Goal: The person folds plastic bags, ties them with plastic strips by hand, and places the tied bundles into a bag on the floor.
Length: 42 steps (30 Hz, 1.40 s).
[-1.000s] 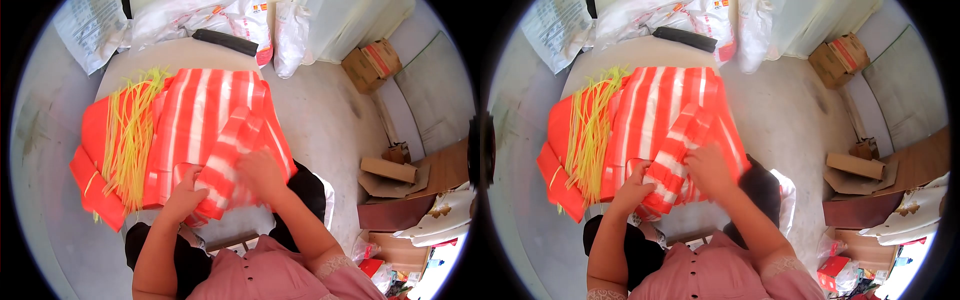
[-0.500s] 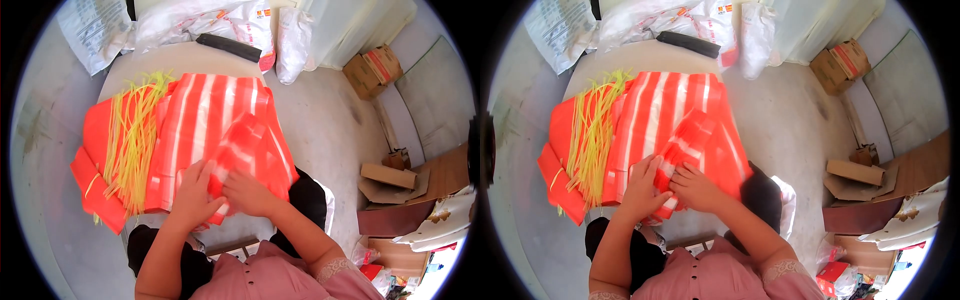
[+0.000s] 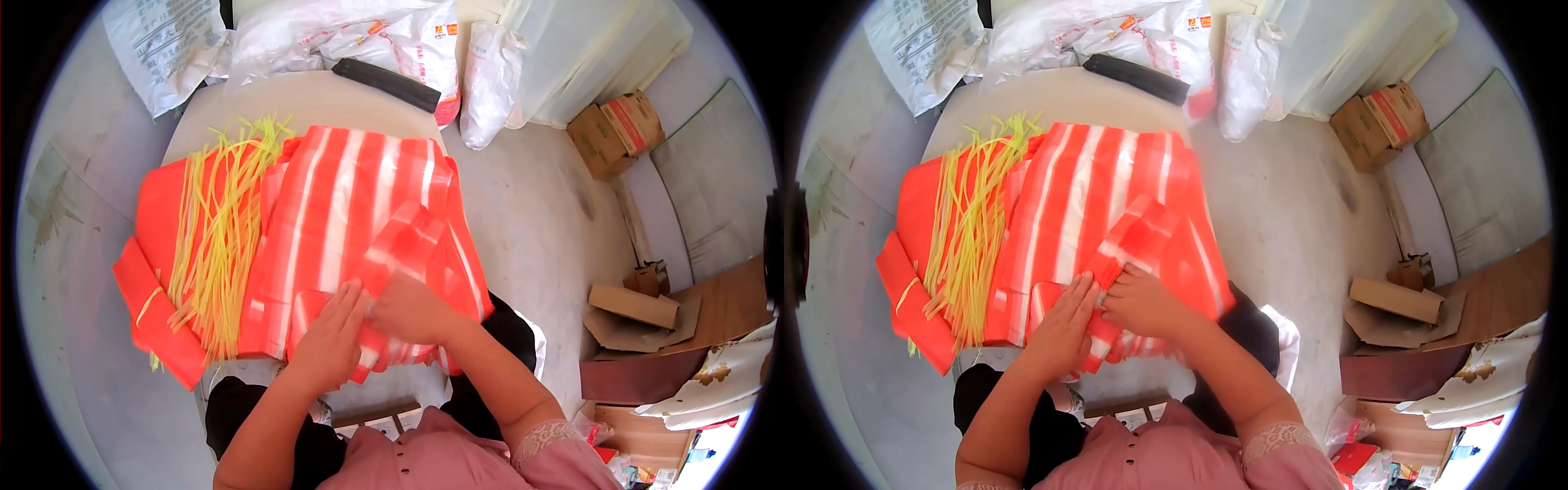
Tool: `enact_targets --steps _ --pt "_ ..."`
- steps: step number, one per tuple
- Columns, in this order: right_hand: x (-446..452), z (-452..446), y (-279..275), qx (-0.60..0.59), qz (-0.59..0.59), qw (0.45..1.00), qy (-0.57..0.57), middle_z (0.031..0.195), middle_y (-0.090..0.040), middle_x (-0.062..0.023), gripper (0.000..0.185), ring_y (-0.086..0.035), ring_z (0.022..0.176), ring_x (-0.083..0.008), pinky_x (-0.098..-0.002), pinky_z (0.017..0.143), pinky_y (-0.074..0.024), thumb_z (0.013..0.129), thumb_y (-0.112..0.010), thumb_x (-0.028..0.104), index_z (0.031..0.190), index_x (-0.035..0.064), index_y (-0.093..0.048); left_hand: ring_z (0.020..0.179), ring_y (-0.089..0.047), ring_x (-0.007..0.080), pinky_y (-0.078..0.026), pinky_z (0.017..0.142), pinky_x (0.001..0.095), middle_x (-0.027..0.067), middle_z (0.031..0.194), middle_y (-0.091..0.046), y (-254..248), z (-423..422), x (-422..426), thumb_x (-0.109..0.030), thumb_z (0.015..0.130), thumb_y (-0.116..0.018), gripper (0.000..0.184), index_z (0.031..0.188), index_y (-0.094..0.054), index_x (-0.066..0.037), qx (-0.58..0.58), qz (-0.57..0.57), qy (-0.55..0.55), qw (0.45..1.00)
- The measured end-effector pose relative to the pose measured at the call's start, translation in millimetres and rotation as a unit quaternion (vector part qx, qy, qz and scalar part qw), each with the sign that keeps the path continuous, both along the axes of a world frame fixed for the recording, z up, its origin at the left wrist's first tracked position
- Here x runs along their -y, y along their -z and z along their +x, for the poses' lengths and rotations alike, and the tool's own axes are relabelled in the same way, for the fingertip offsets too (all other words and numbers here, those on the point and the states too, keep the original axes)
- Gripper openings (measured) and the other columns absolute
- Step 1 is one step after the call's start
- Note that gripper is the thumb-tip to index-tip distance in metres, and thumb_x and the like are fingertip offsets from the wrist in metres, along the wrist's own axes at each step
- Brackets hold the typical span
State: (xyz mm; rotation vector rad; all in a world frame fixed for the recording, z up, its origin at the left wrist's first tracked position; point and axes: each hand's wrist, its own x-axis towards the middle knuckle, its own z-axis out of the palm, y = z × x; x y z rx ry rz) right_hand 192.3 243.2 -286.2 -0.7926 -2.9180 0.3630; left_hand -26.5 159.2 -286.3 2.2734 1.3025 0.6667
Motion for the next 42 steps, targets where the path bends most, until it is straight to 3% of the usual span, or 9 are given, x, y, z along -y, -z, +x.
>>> enact_targets --steps 10,13,16,28,31,34,36,38,42 --pt "-53.5 22.6 -23.7 0.088 -0.008 0.996 0.008 0.125 -0.071 -0.0072 0.04 -0.053 0.133 -0.0301 -0.0487 0.122 -0.0305 0.093 -0.069 0.039 0.117 0.0067 -0.073 0.155 -0.033 0.0421 -0.03 0.127 0.0509 0.0271 0.163 -0.038 7.6 -0.4 -0.6 0.005 0.079 -0.055 0.076 0.154 -0.042 0.006 -0.025 0.022 0.021 0.999" --pt "-69.6 38.2 -7.3 0.004 0.047 0.999 -0.015 0.131 -0.068 -0.0088 0.045 -0.05 0.137 -0.0312 -0.0505 0.124 -0.0261 0.094 -0.068 0.041 0.122 0.0059 -0.071 0.155 -0.033 0.0417 -0.029 0.127 0.0507 0.0265 0.163 -0.039 5.5 -0.2 -0.4 0.005 0.078 -0.056 0.077 0.154 -0.043 0.006 -0.027 0.014 0.023 0.999" --pt "-77.8 37.7 -23.8 0.047 -0.019 0.999 -0.004 0.137 -0.066 -0.0097 0.046 -0.046 0.142 -0.0324 -0.052 0.126 -0.023 0.095 -0.067 0.04 0.125 0.0056 -0.069 0.156 -0.032 0.0414 -0.028 0.128 0.0504 0.0261 0.163 -0.039 6.9 0.2 -0.7 0.004 0.078 -0.056 0.077 0.154 -0.043 0.006 -0.028 0.011 0.026 0.999" --pt "-113.1 55.3 -15.8 0.083 0.035 0.992 0.085 0.153 -0.053 -0.0148 0.048 -0.035 0.151 -0.0368 -0.057 0.128 -0.0185 0.102 -0.059 0.033 0.14 0.0036 -0.061 0.156 -0.031 0.0403 -0.027 0.129 0.0498 0.025 0.164 -0.039 3.0 -0.2 -0.1 0.004 0.078 -0.056 0.076 0.153 -0.044 0.007 -0.038 0.005 0.029 0.999" --pt "-120.6 59.5 7.1 -0.063 0.06 0.973 0.212 0.153 -0.051 -0.0166 0.047 -0.031 0.154 -0.04 -0.0587 0.127 -0.0205 0.1 -0.062 0.026 0.14 0.0012 -0.059 0.156 -0.031 0.0395 -0.027 0.128 0.0496 0.0246 0.163 -0.04 3.6 0.1 0.1 0.004 0.078 -0.056 0.076 0.152 -0.045 0.006 -0.038 0.008 0.025 0.999" --pt "-97.3 56.0 -8.2 -0.154 0.09 0.948 0.264 0.163 -0.041 -0.0166 0.06 -0.03 0.155 -0.0406 -0.0571 0.126 -0.0229 0.1 -0.063 0.026 0.152 0.0015 -0.049 0.156 -0.033 0.0387 -0.028 0.128 0.0494 0.024 0.163 -0.041 4.5 -0.1 1.3 0.004 0.077 -0.056 0.076 0.152 -0.046 0.006 -0.04 0.024 0.017 0.999" --pt "-64.5 46.8 -4.9 -0.118 0.147 0.97 0.151 0.163 -0.041 -0.0177 0.064 -0.031 0.154 -0.04 -0.055 0.125 -0.0255 0.099 -0.065 0.03 0.153 0.0003 -0.047 0.155 -0.034 0.0382 -0.028 0.128 0.0493 0.0237 0.162 -0.042 6.2 0.0 1.3 0.004 0.077 -0.056 0.076 0.153 -0.046 0.005 -0.052 0.035 0.016 0.998" --pt "-34.5 25.6 -11.3 -0.014 0.103 0.994 0.019 0.168 -0.035 -0.0167 0.079 -0.028 0.157 -0.0364 -0.0553 0.128 -0.0222 0.094 -0.072 0.04 0.155 -0.001 -0.044 0.155 -0.034 0.0381 -0.029 0.128 0.0493 0.0235 0.162 -0.042 5.7 -1.4 1.1 0.004 0.078 -0.056 0.076 0.153 -0.046 0.005 -0.053 0.036 0.017 0.998" --pt "-10.5 7.6 -13.0 0.046 0.033 0.998 0.018 0.169 -0.034 -0.0153 0.08 -0.026 0.159 -0.0351 -0.0553 0.128 -0.0204 0.095 -0.068 0.045 0.158 0.0028 -0.042 0.155 -0.034 0.0374 -0.029 0.127 0.0494 0.0218 0.162 -0.043 3.0 -1.3 1.6 0.003 0.078 -0.057 0.075 0.153 -0.047 0.004 -0.057 0.037 0.007 0.998"
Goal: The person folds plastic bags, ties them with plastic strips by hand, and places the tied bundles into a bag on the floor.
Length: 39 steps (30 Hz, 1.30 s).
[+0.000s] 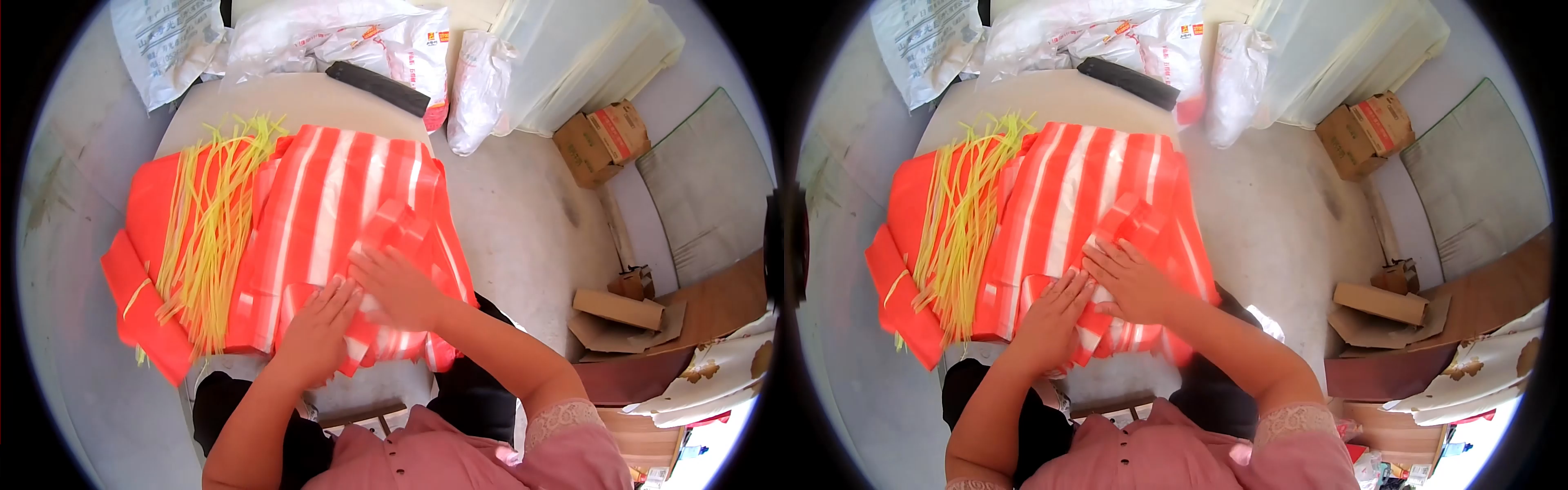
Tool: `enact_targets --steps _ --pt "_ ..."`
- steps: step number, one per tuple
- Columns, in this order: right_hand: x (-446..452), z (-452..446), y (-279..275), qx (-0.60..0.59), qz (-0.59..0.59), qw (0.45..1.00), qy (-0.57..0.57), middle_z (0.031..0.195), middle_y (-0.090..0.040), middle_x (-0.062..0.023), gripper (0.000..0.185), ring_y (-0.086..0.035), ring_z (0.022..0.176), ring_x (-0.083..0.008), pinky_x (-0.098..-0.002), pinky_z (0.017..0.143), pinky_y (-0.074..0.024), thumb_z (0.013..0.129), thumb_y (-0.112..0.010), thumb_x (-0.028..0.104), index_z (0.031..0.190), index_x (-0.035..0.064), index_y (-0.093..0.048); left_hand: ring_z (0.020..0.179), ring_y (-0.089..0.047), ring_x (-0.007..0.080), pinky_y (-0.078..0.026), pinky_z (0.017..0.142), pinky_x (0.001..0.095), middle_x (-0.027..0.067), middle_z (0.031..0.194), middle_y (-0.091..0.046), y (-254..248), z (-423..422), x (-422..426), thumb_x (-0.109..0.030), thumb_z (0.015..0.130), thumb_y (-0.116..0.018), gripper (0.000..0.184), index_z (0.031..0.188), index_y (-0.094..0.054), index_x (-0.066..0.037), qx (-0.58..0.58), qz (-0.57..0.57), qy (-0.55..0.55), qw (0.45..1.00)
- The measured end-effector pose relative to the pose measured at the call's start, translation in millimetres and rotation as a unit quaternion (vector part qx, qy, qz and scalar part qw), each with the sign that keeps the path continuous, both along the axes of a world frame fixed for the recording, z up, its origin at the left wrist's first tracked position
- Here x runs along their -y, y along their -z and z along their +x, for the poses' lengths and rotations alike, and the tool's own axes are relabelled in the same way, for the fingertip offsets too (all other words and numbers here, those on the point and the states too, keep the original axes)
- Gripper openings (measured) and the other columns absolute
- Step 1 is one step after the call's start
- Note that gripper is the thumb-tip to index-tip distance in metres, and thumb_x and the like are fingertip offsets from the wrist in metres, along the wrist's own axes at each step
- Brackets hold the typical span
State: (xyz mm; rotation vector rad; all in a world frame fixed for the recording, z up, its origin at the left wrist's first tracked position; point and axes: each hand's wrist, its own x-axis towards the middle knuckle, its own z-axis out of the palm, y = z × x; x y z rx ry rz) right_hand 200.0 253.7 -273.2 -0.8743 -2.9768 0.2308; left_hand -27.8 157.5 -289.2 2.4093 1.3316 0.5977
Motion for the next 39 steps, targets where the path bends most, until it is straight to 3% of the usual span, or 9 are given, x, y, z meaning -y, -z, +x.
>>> enact_targets --steps 5,8,14,17,24,29,32,35,39 --pt "-20.2 12.9 20.3 -0.031 0.022 0.996 0.076 0.171 -0.03 -0.0147 0.078 -0.023 0.16 -0.0346 -0.055 0.129 -0.0167 0.098 -0.065 0.045 0.158 0.0009 -0.041 0.155 -0.035 0.0383 -0.03 0.127 0.0496 0.0195 0.163 -0.043 -0.3 -3.1 3.8 -0.005 0.085 -0.063 0.07 0.153 -0.047 0.002 -0.014 0.01 0.009 1.0" --pt "-38.9 19.5 19.6 -0.016 0.045 0.993 0.111 0.171 -0.027 -0.0187 0.076 -0.023 0.159 -0.0394 -0.0545 0.129 -0.0153 0.1 -0.063 0.044 0.157 -0.0013 -0.041 0.154 -0.035 0.0397 -0.03 0.126 0.0499 0.0194 0.163 -0.043 1.8 -3.4 6.0 -0.012 0.088 -0.067 0.069 0.153 -0.047 0.001 -0.015 0.017 0.017 1.0" --pt "-4.1 17.9 1.5 -0.149 0.047 0.951 0.268 0.166 -0.027 -0.0321 0.071 -0.033 0.15 -0.0488 -0.0543 0.124 -0.0285 0.1 -0.066 0.033 0.156 -0.0023 -0.041 0.155 -0.032 0.0422 -0.029 0.127 0.0508 0.02 0.163 -0.042 2.1 -5.2 7.6 -0.023 0.091 -0.069 0.073 0.155 -0.044 0.001 0.008 0.005 0.017 1.0" --pt "25.4 21.8 11.1 -0.15 -0.066 0.947 0.277 0.165 -0.027 -0.0328 0.07 -0.038 0.147 -0.0477 -0.0535 0.121 -0.0342 0.099 -0.069 0.027 0.157 -0.0004 -0.041 0.157 -0.027 0.0424 -0.027 0.127 0.0515 0.0209 0.166 -0.037 0.0 -5.8 9.9 -0.032 0.092 -0.07 0.08 0.158 -0.039 0.001 0.026 -0.024 0.02 0.999" --pt "23.6 -6.7 7.3 -0.208 -0.108 0.957 0.168 0.166 -0.029 -0.029 0.062 -0.033 0.152 -0.0453 -0.0506 0.124 -0.0322 0.099 -0.067 0.021 0.155 0.0037 -0.046 0.159 -0.016 0.0479 -0.021 0.128 0.0535 0.0283 0.171 -0.02 -6.1 -1.0 24.2 -0.052 0.094 -0.068 0.093 0.162 -0.033 0.0 0.07 -0.107 0.058 0.99" --pt "-15.7 -33.1 15.3 -0.229 -0.136 0.959 0.096 0.168 -0.026 -0.0259 0.058 -0.032 0.154 -0.043 -0.0472 0.125 -0.0323 0.1 -0.066 0.017 0.154 0.0061 -0.049 0.159 -0.016 0.05 -0.02 0.128 0.0558 0.0298 0.171 -0.02 -16.9 -3.3 29.4 -0.058 0.092 -0.069 0.095 0.162 -0.035 -0.005 0.058 -0.122 0.079 0.988" --pt "-2.8 -42.0 -2.0 -0.298 -0.22 0.911 0.178 0.17 -0.022 -0.0256 0.061 -0.03 0.155 -0.043 -0.0477 0.125 -0.0331 0.099 -0.068 0.017 0.155 0.0043 -0.047 0.159 -0.016 0.0501 -0.02 0.128 0.0566 0.03 0.171 -0.02 -15.3 -4.3 28.7 -0.06 0.09 -0.07 0.095 0.162 -0.037 -0.007 0.037 -0.109 0.084 0.99" --pt "17.7 -31.7 6.0 -0.276 -0.163 0.913 0.254 0.171 -0.019 -0.0255 0.069 -0.027 0.156 -0.0426 -0.048 0.125 -0.0332 0.097 -0.071 0.02 0.157 0.0024 -0.041 0.159 -0.016 0.0492 -0.019 0.128 0.0563 0.0298 0.17 -0.021 -13.6 -3.4 29.6 -0.06 0.089 -0.072 0.092 0.161 -0.04 -0.012 0.032 -0.103 0.083 0.991" --pt "37.9 -22.4 2.9 -0.265 -0.197 0.897 0.293 0.171 -0.019 -0.026 0.084 -0.025 0.158 -0.042 -0.0477 0.125 -0.0326 0.093 -0.075 0.023 0.162 0.0018 -0.032 0.159 -0.016 0.0484 -0.018 0.128 0.0568 0.0295 0.171 -0.021 -14.6 -1.8 32.6 -0.061 0.086 -0.073 0.095 0.163 -0.039 -0.015 0.003 -0.097 0.082 0.992"
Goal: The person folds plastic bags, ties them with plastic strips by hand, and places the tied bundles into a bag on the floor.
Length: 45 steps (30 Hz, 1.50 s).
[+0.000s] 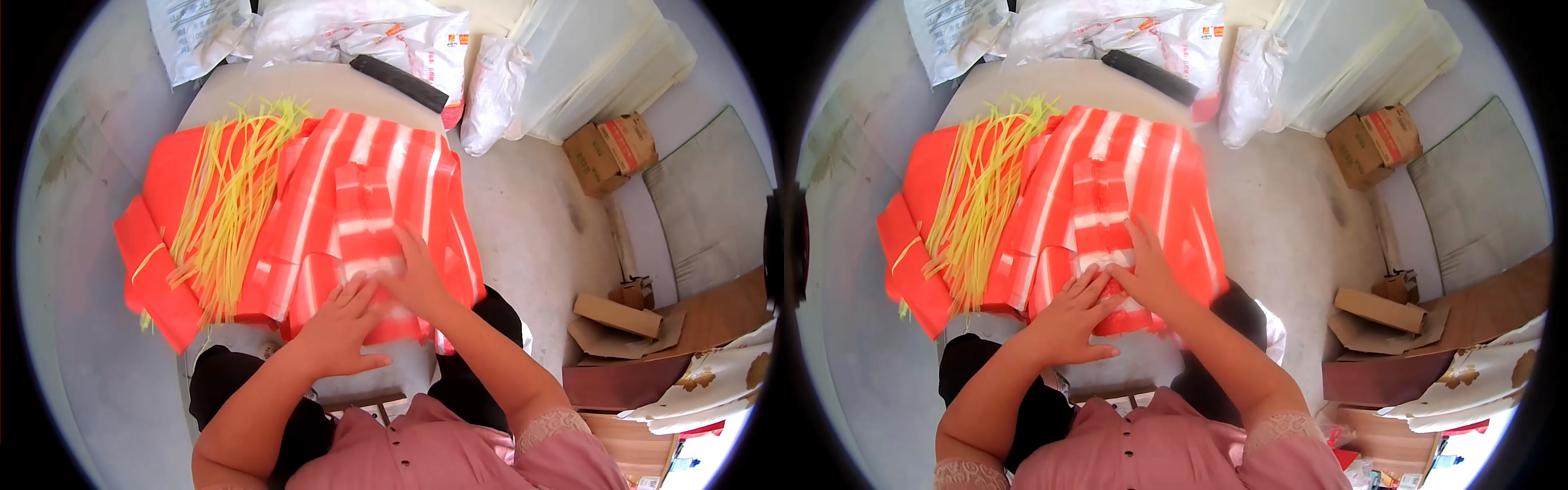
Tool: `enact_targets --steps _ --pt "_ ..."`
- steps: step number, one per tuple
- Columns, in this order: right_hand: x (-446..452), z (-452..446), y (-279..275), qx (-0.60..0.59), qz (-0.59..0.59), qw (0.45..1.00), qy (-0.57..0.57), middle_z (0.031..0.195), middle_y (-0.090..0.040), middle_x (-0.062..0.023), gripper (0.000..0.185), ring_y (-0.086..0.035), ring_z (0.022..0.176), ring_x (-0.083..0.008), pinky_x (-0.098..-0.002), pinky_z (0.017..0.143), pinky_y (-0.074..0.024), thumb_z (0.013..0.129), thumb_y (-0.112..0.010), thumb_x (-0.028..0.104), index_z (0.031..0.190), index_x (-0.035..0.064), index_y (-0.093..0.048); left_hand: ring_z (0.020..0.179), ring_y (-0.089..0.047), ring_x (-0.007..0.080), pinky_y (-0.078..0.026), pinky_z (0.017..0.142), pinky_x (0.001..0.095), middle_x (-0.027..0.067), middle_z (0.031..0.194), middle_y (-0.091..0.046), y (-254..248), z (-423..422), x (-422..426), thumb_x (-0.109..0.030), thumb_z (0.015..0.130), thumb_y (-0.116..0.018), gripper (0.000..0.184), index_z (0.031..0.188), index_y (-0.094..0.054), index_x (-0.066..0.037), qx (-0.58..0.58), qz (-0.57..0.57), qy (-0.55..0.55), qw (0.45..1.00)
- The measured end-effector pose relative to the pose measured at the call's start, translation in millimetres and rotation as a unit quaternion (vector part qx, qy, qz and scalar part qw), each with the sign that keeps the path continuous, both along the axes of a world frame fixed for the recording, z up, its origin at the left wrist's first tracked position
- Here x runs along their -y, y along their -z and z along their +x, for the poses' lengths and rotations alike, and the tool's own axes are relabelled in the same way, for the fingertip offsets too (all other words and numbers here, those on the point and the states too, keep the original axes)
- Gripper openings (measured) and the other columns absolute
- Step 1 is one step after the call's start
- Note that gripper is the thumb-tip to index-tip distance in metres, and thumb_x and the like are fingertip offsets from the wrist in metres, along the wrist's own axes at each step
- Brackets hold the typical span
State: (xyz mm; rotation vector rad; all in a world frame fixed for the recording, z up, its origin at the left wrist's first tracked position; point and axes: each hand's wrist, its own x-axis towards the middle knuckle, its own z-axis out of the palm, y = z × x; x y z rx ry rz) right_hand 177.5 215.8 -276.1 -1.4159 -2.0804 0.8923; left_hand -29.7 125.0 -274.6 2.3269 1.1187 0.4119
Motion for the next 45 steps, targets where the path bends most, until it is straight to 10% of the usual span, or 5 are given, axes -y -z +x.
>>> enact_targets --steps 9,15,20,35,45 --pt "-24.2 -18.8 12.3 0.042 0.03 0.998 0.048 0.167 -0.025 -0.0254 0.107 -0.032 0.154 -0.0408 -0.0472 0.121 -0.04 0.08 -0.087 0.025 0.165 0.0066 -0.025 0.152 -0.038 0.0414 -0.033 0.121 0.0569 0.021 0.162 -0.044 -14.4 -6.7 2.2 -0.043 0.086 -0.079 0.076 0.151 -0.054 -0.014 0.062 0.052 0.027 0.996" --pt "-26.8 -26.9 -5.2 0.042 -0.021 0.997 0.068 0.162 -0.033 -0.0247 0.119 -0.039 0.149 -0.0389 -0.0457 0.119 -0.0425 0.073 -0.091 0.022 0.167 0.0071 -0.019 0.106 -0.065 0.0384 -0.053 0.09 0.0483 0.0148 0.109 -0.07 -2.9 -43.9 -13.3 -0.013 0.09 -0.072 0.025 0.114 -0.071 -0.006 0.078 0.136 -0.258 0.953" --pt "-29.1 -27.8 -9.4 -0.069 -0.096 0.992 0.05 0.152 -0.052 -0.0233 0.124 -0.059 0.132 -0.0366 -0.0433 0.107 -0.0533 0.075 -0.089 0.015 0.169 0.0102 -0.009 0.101 -0.064 0.0392 -0.054 0.085 0.0492 0.0165 0.1 -0.067 35.5 -114.9 -31.6 -0.012 0.088 -0.073 0.016 0.099 -0.065 -0.003 -0.051 0.161 -0.483 0.859" --pt "-27.9 -28.9 -0.2 -0.215 -0.15 0.962 0.072 0.155 -0.048 -0.0205 0.124 -0.06 0.13 -0.0306 -0.042 0.102 -0.0564 0.08 -0.082 0.001 0.17 0.015 0.001 0.097 -0.066 0.0333 -0.057 0.081 0.0469 0.013 0.091 -0.067 25.5 -135.2 -18.4 -0.019 0.088 -0.071 0.015 0.083 -0.072 -0.004 -0.177 0.155 -0.499 0.834" --pt "10.8 -56.5 -36.2 -0.472 -0.325 0.798 0.185 0.165 -0.034 -0.0234 0.117 -0.044 0.146 -0.0336 -0.046 0.112 -0.0478 0.087 -0.081 0.013 0.17 0.0133 0.001 0.08 -0.068 0.0133 -0.054 0.072 0.0328 0.0059 0.092 -0.075 9.5 -63.8 -15.3 -0.017 0.095 -0.072 0.019 0.102 -0.074 0.0 0.32 -0.201 -0.356 0.855"
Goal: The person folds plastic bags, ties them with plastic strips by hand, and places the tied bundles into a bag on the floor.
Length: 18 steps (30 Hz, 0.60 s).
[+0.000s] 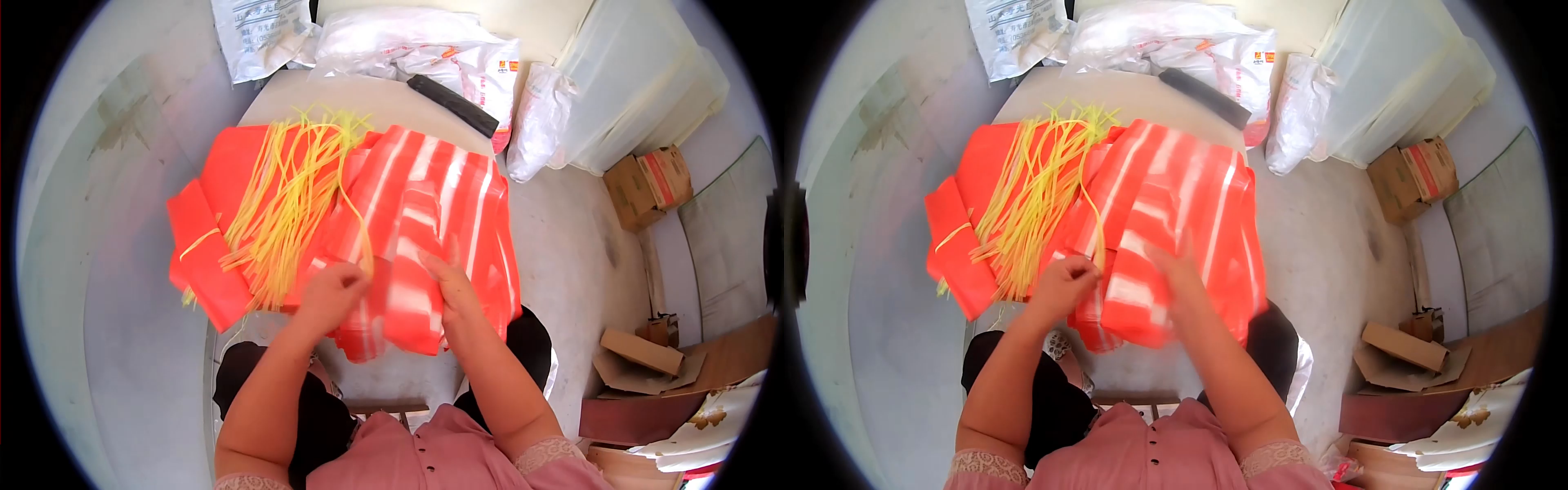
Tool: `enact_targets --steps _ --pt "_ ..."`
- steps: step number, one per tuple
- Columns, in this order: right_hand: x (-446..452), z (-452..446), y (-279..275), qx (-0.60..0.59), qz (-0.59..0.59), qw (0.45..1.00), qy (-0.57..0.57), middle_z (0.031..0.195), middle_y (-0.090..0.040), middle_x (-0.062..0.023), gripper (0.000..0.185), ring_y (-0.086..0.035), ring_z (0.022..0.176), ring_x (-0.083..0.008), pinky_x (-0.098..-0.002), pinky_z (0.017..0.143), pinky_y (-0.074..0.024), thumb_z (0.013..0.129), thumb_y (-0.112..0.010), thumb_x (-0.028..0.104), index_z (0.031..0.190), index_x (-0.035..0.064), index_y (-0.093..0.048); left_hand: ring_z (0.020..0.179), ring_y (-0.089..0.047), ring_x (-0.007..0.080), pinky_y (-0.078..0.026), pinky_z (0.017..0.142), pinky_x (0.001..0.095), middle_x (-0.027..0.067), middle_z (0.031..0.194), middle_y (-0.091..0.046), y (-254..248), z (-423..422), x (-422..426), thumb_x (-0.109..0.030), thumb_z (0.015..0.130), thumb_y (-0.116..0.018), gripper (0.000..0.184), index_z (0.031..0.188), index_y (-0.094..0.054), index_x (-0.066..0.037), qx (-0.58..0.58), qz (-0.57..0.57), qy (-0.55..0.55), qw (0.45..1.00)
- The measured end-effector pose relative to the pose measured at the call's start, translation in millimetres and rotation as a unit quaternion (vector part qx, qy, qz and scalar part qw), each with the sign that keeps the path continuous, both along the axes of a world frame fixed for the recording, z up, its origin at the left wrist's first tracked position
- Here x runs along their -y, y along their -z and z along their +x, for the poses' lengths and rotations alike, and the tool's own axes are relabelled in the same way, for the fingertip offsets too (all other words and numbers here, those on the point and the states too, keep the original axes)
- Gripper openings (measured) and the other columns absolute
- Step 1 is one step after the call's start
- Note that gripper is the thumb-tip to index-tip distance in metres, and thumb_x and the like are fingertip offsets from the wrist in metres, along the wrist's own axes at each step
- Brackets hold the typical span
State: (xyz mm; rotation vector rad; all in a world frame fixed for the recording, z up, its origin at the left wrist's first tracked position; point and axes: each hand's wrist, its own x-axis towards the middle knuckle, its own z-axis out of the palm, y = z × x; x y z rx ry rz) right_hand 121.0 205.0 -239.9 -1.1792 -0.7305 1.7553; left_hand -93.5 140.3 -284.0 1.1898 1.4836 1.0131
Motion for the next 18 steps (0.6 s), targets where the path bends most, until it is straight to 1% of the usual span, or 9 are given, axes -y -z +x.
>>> enact_targets --steps 2,5,8,11,13,14,16,17,18 --pt "7.0 -5.9 -7.4 -0.034 -0.014 0.999 0.004 0.165 -0.032 -0.0234 0.115 -0.043 0.147 -0.0337 -0.0462 0.113 -0.0469 0.088 -0.079 0.013 0.171 0.0142 0.001 0.081 -0.071 0.0202 -0.055 0.074 0.036 0.0117 0.092 -0.075 8.9 21.8 0.3 -0.019 0.094 -0.07 0.022 0.106 -0.074 -0.001 -0.055 0.029 0.075 0.995" --pt "7.5 -5.9 0.8 -0.056 -0.011 0.998 -0.005 0.165 -0.032 -0.0232 0.113 -0.045 0.145 -0.0341 -0.0467 0.111 -0.0478 0.09 -0.078 0.013 0.171 0.0157 0.002 0.08 -0.071 0.0227 -0.055 0.075 0.0376 0.0136 0.093 -0.075 -2.1 36.9 8.2 -0.017 0.093 -0.069 0.026 0.114 -0.072 -0.001 -0.044 0.043 0.149 0.987" --pt "10.0 1.6 0.3 -0.047 -0.005 0.999 0.001 0.164 -0.034 -0.0233 0.112 -0.046 0.143 -0.0338 -0.0476 0.11 -0.0487 0.091 -0.077 0.012 0.171 0.0159 0.002 0.081 -0.071 0.0257 -0.056 0.076 0.039 0.0156 0.093 -0.074 -21.0 43.1 4.6 -0.013 0.092 -0.069 0.028 0.118 -0.07 -0.001 -0.011 -0.011 0.21 0.978" --pt "3.7 18.6 16.0 -0.03 -0.008 0.999 0.019 0.162 -0.038 -0.0203 0.113 -0.053 0.137 -0.0322 -0.0471 0.103 -0.0552 0.091 -0.078 0.008 0.171 0.0232 0.0 0.109 -0.069 0.0189 -0.055 0.092 0.036 0.0109 0.118 -0.076 -32.6 42.4 0.0 -0.019 0.09 -0.079 0.041 0.127 -0.07 -0.002 0.014 -0.113 0.246 0.962" --pt "7.2 24.3 8.8 -0.029 0.007 0.999 0.016 0.161 -0.039 -0.0202 0.113 -0.054 0.136 -0.0321 -0.0463 0.102 -0.0558 0.091 -0.078 0.006 0.171 0.0231 0.0 0.107 -0.07 0.0185 -0.056 0.091 0.0361 0.01 0.118 -0.075 25.2 43.2 -8.9 -0.018 0.094 -0.075 0.041 0.13 -0.067 -0.003 -0.075 -0.026 0.258 0.963" --pt "9.2 26.9 6.8 -0.028 0.013 0.999 0.015 0.161 -0.039 -0.0202 0.113 -0.054 0.136 -0.032 -0.0459 0.102 -0.0561 0.091 -0.078 0.005 0.171 0.023 0.0 0.106 -0.07 0.0183 -0.056 0.091 0.0362 0.0096 0.118 -0.074 23.9 46.5 -11.3 -0.017 0.096 -0.074 0.04 0.132 -0.065 -0.003 -0.119 0.017 0.263 0.957" --pt "9.2 32.6 11.4 -0.013 0.028 0.999 0.03 0.156 -0.043 -0.0219 0.111 -0.055 0.133 -0.0312 -0.0445 0.1 -0.0566 0.09 -0.076 0.003 0.171 0.0186 0.0 0.108 -0.069 0.0175 -0.056 0.092 0.035 0.0094 0.121 -0.071 17.3 50.5 -12.2 -0.013 0.098 -0.07 0.043 0.138 -0.06 -0.002 0.113 -0.09 0.143 0.979" --pt "9.4 35.4 13.0 -0.005 0.035 0.999 0.036 0.154 -0.044 -0.0227 0.11 -0.056 0.132 -0.0308 -0.0438 0.099 -0.0568 0.09 -0.075 0.002 0.17 0.0163 0.0 0.108 -0.068 0.0171 -0.055 0.093 0.0345 0.0093 0.122 -0.07 6.5 55.4 -14.0 -0.011 0.099 -0.068 0.044 0.142 -0.057 -0.002 0.226 -0.142 0.077 0.961" --pt "10.0 37.9 13.0 0.018 0.03 0.999 0.033 0.153 -0.045 -0.0223 0.11 -0.057 0.131 -0.0304 -0.0433 0.099 -0.0571 0.091 -0.074 0.002 0.17 0.0164 -0.001 0.11 -0.067 0.0174 -0.055 0.094 0.034 0.01 0.125 -0.068 5.2 61.5 -17.3 -0.008 0.099 -0.067 0.048 0.145 -0.053 -0.002 0.254 -0.135 0.064 0.956"
